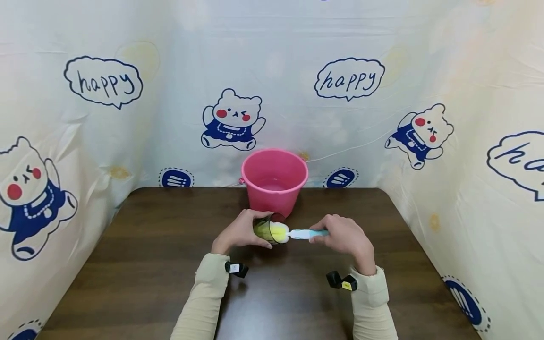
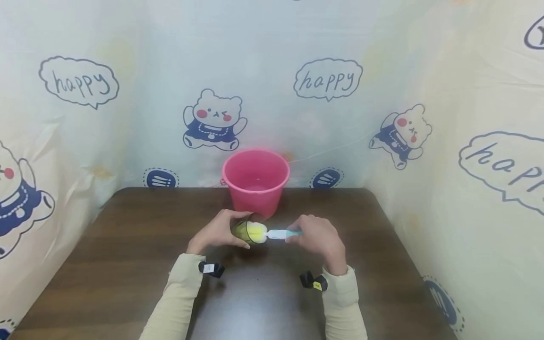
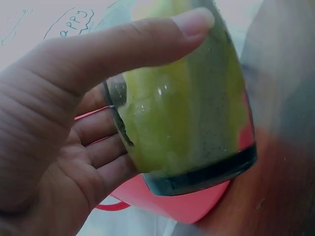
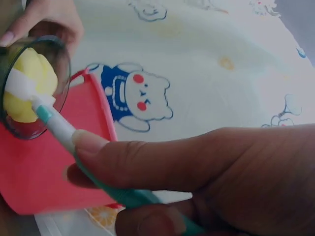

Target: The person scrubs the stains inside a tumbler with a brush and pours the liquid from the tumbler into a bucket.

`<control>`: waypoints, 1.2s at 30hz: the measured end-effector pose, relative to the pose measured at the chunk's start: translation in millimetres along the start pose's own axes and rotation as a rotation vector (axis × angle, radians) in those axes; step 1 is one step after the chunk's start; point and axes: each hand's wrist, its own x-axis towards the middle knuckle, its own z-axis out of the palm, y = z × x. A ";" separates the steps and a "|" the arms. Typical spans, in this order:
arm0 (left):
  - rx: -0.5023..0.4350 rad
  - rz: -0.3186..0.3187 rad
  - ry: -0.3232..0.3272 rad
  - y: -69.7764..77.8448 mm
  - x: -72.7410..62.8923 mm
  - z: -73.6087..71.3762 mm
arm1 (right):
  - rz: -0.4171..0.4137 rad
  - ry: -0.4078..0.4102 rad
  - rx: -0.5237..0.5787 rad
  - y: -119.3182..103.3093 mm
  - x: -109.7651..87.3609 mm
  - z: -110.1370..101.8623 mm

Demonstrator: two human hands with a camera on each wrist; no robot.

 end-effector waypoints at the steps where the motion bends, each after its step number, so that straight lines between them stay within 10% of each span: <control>1: 0.005 -0.010 0.001 -0.5 -0.6 -0.6 | -0.016 0.009 -0.002 -0.5 -0.1 -0.3; 27: -0.047 0.009 -0.044 3.3 0.9 5.8 | 0.097 0.044 -0.038 -0.9 -5.5 0.7; 36: -0.043 0.004 0.016 -2.5 0.2 -0.5 | -0.041 0.129 -0.087 6.1 3.2 2.8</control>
